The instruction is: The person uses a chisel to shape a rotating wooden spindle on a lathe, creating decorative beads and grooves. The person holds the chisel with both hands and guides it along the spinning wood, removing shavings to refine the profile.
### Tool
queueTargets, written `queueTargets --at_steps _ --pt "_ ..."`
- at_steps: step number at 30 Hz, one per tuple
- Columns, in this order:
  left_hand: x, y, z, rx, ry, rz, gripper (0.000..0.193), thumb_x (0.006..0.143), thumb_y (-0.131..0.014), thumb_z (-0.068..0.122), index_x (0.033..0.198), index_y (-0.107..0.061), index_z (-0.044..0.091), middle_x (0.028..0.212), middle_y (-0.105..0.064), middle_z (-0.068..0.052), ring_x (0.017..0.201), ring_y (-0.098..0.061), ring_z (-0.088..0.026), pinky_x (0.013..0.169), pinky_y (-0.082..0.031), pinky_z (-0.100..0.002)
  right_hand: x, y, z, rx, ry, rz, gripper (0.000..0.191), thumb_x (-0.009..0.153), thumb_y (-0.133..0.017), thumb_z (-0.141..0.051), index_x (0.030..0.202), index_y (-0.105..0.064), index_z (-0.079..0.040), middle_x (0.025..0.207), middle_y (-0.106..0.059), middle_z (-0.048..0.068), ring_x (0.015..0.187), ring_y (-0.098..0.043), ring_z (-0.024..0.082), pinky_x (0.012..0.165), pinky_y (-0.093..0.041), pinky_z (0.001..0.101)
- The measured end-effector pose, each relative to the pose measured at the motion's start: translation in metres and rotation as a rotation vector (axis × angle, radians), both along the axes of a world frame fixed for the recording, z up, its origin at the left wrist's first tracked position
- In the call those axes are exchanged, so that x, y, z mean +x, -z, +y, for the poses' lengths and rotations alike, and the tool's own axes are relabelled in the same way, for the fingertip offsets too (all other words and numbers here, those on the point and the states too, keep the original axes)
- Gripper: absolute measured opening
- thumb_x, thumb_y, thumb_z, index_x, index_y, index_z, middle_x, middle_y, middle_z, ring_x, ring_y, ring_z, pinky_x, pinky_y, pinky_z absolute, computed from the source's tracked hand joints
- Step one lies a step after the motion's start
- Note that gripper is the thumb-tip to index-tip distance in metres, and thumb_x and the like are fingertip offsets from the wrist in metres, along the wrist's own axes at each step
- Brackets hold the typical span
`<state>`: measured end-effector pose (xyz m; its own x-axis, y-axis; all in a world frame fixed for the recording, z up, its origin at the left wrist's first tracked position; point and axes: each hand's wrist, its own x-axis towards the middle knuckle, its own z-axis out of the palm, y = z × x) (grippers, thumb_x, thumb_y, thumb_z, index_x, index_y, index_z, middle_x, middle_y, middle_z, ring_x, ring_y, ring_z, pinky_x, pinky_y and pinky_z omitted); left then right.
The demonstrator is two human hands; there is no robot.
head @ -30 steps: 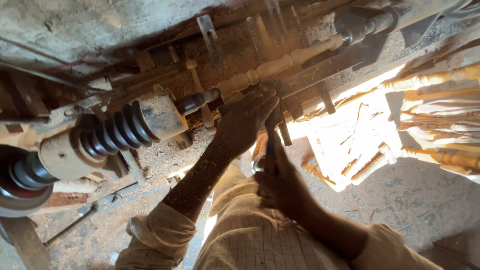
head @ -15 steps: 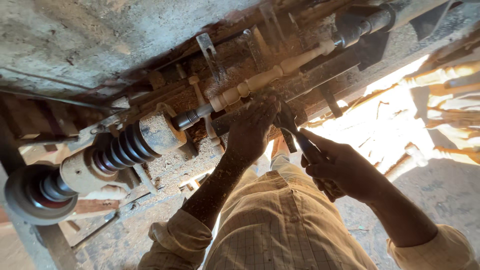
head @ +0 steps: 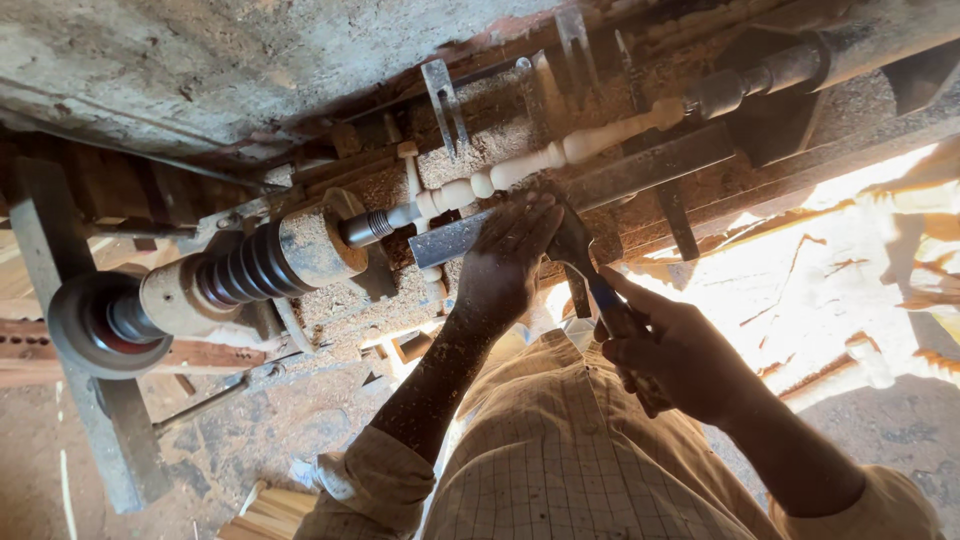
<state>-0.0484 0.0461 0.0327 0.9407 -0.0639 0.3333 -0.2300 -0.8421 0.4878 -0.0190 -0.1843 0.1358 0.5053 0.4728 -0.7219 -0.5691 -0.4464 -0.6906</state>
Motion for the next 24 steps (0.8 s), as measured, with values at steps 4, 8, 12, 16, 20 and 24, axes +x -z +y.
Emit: queueTargets --at_steps 4,8,12,16,20,24 --pt "-0.002 -0.003 0.001 0.001 0.008 0.029 0.046 0.091 -0.073 0.002 0.136 -0.065 0.007 0.144 -0.063 -0.014 0.140 -0.056 -0.030 0.121 -0.043 -0.047 -0.010 0.001 0.003 -0.076 -0.092 -0.086 0.087 0.087 -0.071 -0.013 0.164 -0.034 -0.025 0.096 -0.073 0.006 0.073 -0.066 0.014 0.067 -0.059 0.0318" --pt "-0.002 -0.007 0.000 -0.008 0.012 0.030 0.049 0.090 -0.073 0.001 0.138 -0.063 0.007 0.145 -0.062 -0.013 0.140 -0.055 -0.030 0.121 -0.042 -0.047 -0.012 -0.001 0.007 -0.061 -0.065 -0.028 0.089 0.086 -0.071 -0.010 0.164 -0.032 -0.025 0.097 -0.071 0.005 0.071 -0.065 0.015 0.065 -0.057 0.0319" --pt "-0.006 -0.010 -0.004 0.011 -0.037 0.037 0.049 0.090 -0.072 -0.001 0.138 -0.063 0.007 0.146 -0.062 -0.011 0.141 -0.056 -0.029 0.123 -0.044 -0.045 0.006 -0.005 0.000 -0.082 -0.131 0.030 0.088 0.087 -0.070 -0.013 0.166 -0.035 -0.029 0.092 -0.071 0.006 0.064 -0.063 0.017 0.060 -0.058 0.0340" --pt "-0.004 -0.005 -0.011 0.027 -0.075 0.028 0.047 0.093 -0.074 0.002 0.138 -0.064 0.008 0.147 -0.062 -0.010 0.141 -0.057 -0.027 0.121 -0.045 -0.042 0.014 -0.005 -0.007 0.004 -0.073 0.020 0.089 0.081 -0.068 -0.006 0.162 -0.039 -0.025 0.094 -0.073 0.006 0.068 -0.065 0.014 0.064 -0.059 0.0327" --pt "-0.006 0.005 -0.010 0.019 -0.071 0.026 0.047 0.091 -0.072 0.000 0.137 -0.064 0.008 0.146 -0.061 -0.011 0.141 -0.055 -0.028 0.119 -0.047 -0.043 0.002 0.005 -0.009 0.035 -0.068 -0.006 0.082 0.087 -0.068 -0.011 0.161 -0.035 -0.023 0.098 -0.072 0.007 0.074 -0.064 0.013 0.069 -0.058 0.0325" --pt "0.000 0.012 -0.019 0.034 -0.054 0.033 0.047 0.093 -0.069 -0.001 0.138 -0.064 0.010 0.147 -0.062 -0.010 0.140 -0.056 -0.027 0.118 -0.049 -0.041 -0.003 0.014 -0.025 -0.081 -0.146 -0.009 0.088 0.090 -0.069 -0.022 0.167 -0.027 -0.031 0.098 -0.075 0.008 0.071 -0.069 0.014 0.068 -0.061 0.0333"
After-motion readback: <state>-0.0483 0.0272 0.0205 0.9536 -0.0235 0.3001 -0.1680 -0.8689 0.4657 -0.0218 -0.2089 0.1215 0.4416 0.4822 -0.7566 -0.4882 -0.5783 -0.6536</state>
